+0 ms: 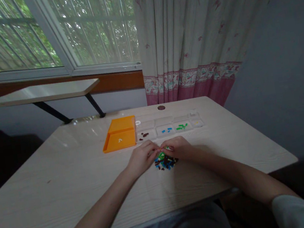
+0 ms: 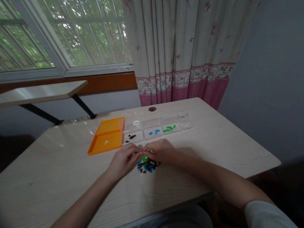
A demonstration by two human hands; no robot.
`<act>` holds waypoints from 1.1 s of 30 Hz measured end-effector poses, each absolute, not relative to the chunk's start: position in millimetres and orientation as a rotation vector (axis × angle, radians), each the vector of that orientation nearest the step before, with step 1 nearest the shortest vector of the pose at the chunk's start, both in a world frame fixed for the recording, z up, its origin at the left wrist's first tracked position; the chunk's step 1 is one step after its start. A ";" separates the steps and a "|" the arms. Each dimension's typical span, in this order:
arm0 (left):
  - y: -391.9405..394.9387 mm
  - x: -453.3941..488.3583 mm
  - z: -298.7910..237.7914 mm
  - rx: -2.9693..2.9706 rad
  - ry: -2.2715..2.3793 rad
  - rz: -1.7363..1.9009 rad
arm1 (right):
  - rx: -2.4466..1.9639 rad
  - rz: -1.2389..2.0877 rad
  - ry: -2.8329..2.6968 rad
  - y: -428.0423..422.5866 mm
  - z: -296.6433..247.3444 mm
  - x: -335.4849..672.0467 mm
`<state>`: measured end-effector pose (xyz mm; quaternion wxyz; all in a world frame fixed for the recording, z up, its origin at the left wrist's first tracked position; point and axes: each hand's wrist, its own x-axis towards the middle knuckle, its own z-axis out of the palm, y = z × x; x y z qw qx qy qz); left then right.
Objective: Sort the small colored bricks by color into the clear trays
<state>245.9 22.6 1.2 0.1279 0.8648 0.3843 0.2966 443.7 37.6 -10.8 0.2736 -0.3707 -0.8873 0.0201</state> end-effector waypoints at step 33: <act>23.8 240.3 0.7 2.679 1.148 0.454 | -0.820 -0.151 -1.956 52.0 7.0 468.6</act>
